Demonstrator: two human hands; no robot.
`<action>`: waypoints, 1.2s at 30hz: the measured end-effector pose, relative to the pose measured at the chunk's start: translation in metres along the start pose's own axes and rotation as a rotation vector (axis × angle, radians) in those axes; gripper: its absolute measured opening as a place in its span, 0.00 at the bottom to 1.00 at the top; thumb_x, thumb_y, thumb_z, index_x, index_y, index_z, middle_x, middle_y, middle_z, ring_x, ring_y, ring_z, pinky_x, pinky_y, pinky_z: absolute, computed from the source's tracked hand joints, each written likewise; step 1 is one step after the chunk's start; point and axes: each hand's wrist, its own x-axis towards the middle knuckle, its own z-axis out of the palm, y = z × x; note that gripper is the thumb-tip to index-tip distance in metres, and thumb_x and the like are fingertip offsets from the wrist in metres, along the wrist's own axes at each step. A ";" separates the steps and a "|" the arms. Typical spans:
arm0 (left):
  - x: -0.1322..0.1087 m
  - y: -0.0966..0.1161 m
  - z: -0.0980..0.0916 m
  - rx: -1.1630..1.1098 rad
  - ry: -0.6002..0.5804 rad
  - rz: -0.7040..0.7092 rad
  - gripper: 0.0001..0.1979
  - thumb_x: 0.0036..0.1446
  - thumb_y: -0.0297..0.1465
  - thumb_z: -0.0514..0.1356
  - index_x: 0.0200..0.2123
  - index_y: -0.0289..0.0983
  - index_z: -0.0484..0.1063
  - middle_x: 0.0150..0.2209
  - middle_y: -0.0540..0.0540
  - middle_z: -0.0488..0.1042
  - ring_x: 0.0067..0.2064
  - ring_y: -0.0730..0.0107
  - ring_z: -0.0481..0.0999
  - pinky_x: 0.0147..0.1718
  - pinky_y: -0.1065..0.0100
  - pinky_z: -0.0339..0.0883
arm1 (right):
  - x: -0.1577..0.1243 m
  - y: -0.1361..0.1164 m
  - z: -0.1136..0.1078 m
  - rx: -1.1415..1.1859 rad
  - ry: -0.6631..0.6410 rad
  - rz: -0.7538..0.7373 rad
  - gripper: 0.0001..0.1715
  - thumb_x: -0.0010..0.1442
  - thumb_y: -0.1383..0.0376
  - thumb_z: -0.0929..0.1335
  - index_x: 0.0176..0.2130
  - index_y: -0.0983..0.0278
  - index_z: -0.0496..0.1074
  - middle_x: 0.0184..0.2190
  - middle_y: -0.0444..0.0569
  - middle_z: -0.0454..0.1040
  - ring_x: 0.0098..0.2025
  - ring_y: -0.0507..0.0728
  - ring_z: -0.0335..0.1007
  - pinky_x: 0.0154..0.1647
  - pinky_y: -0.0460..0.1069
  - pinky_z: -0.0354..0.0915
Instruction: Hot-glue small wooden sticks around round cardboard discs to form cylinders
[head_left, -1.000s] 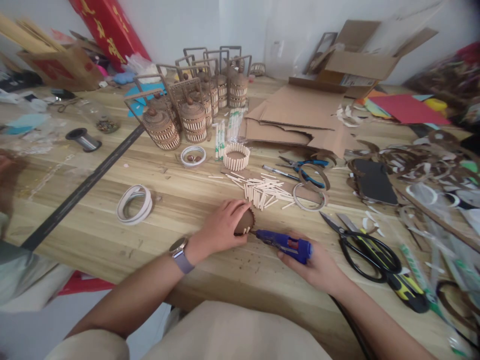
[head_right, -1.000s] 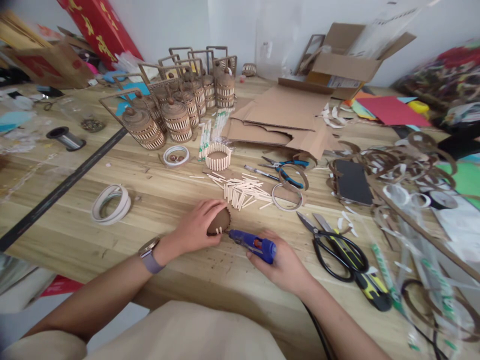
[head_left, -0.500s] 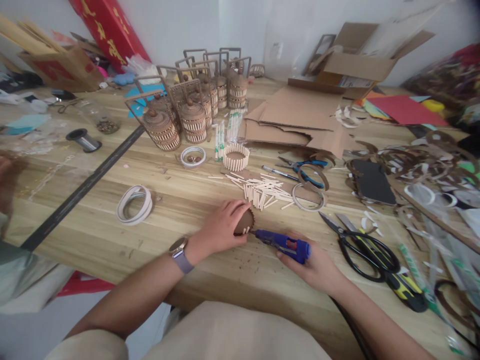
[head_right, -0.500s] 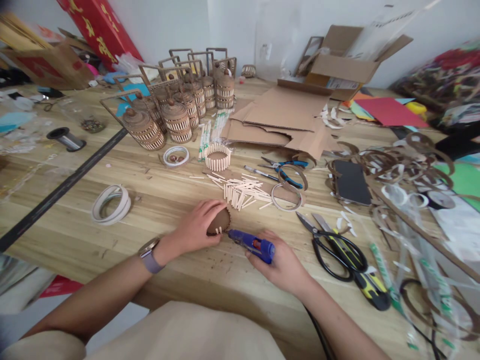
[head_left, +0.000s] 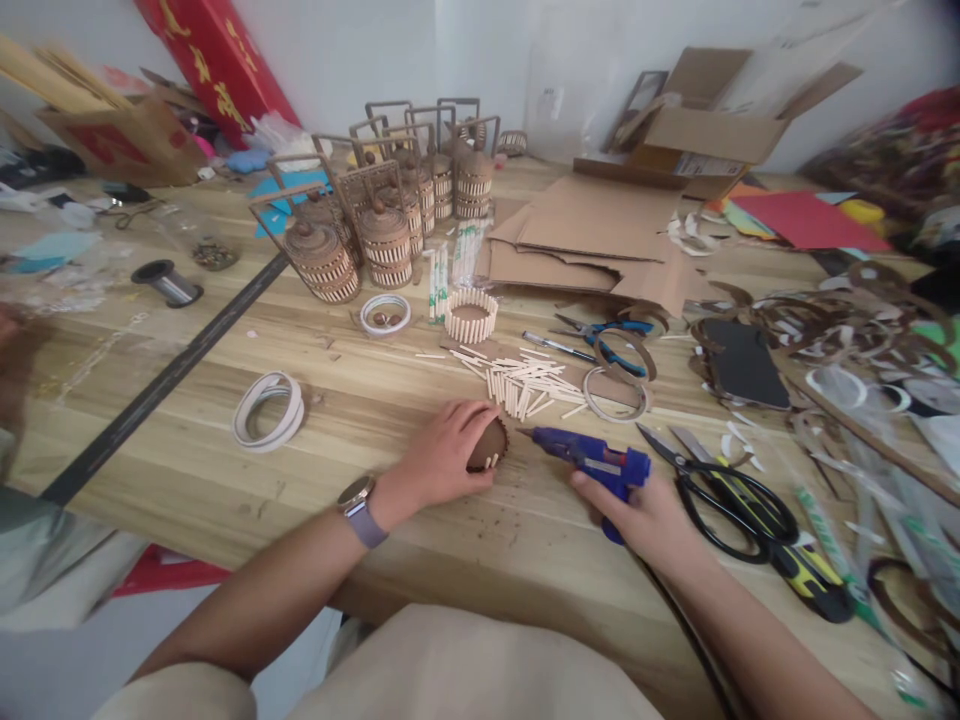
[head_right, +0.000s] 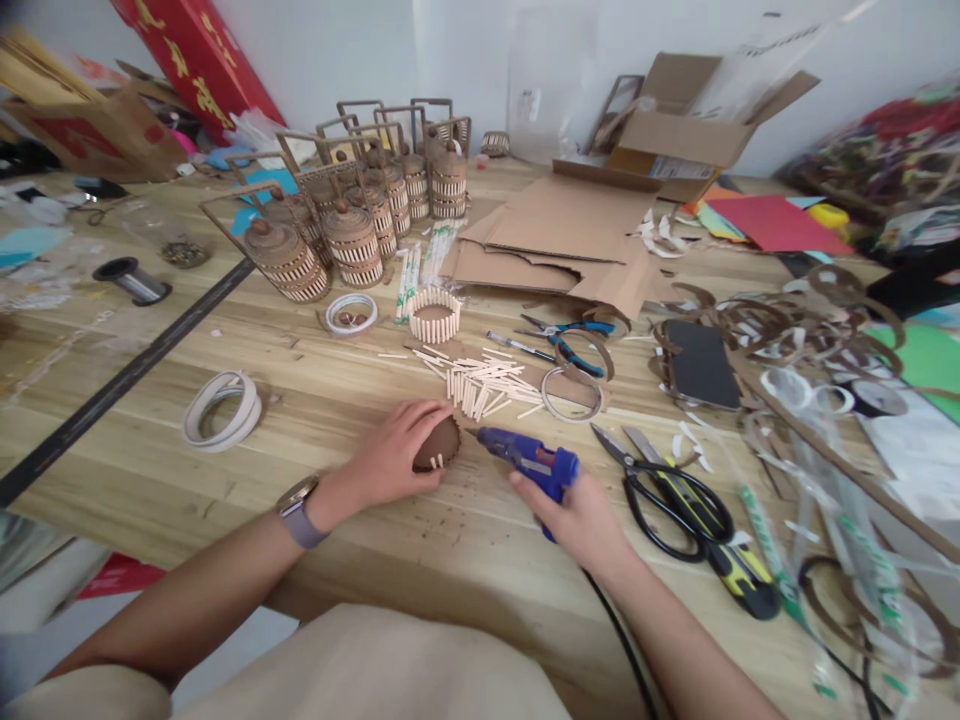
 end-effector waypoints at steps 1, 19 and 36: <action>0.000 0.000 0.000 0.001 0.001 -0.001 0.38 0.51 0.30 0.65 0.64 0.38 0.56 0.61 0.37 0.65 0.61 0.48 0.64 0.62 0.47 0.60 | 0.000 0.001 -0.005 0.043 -0.057 0.048 0.26 0.57 0.42 0.67 0.34 0.62 0.74 0.19 0.45 0.69 0.22 0.56 0.65 0.22 0.49 0.63; 0.000 0.000 -0.001 0.012 -0.008 0.006 0.36 0.51 0.31 0.65 0.63 0.33 0.58 0.61 0.35 0.65 0.61 0.48 0.64 0.62 0.48 0.60 | 0.015 -0.038 -0.035 -0.831 -0.274 -0.082 0.19 0.66 0.57 0.64 0.27 0.61 0.73 0.26 0.50 0.78 0.27 0.59 0.72 0.27 0.49 0.57; 0.000 -0.001 0.000 0.012 0.016 0.023 0.37 0.51 0.31 0.66 0.63 0.32 0.59 0.60 0.34 0.65 0.60 0.48 0.64 0.62 0.48 0.61 | 0.071 -0.006 -0.022 -0.904 0.135 -0.698 0.15 0.65 0.71 0.62 0.47 0.70 0.75 0.35 0.57 0.78 0.38 0.61 0.72 0.38 0.52 0.64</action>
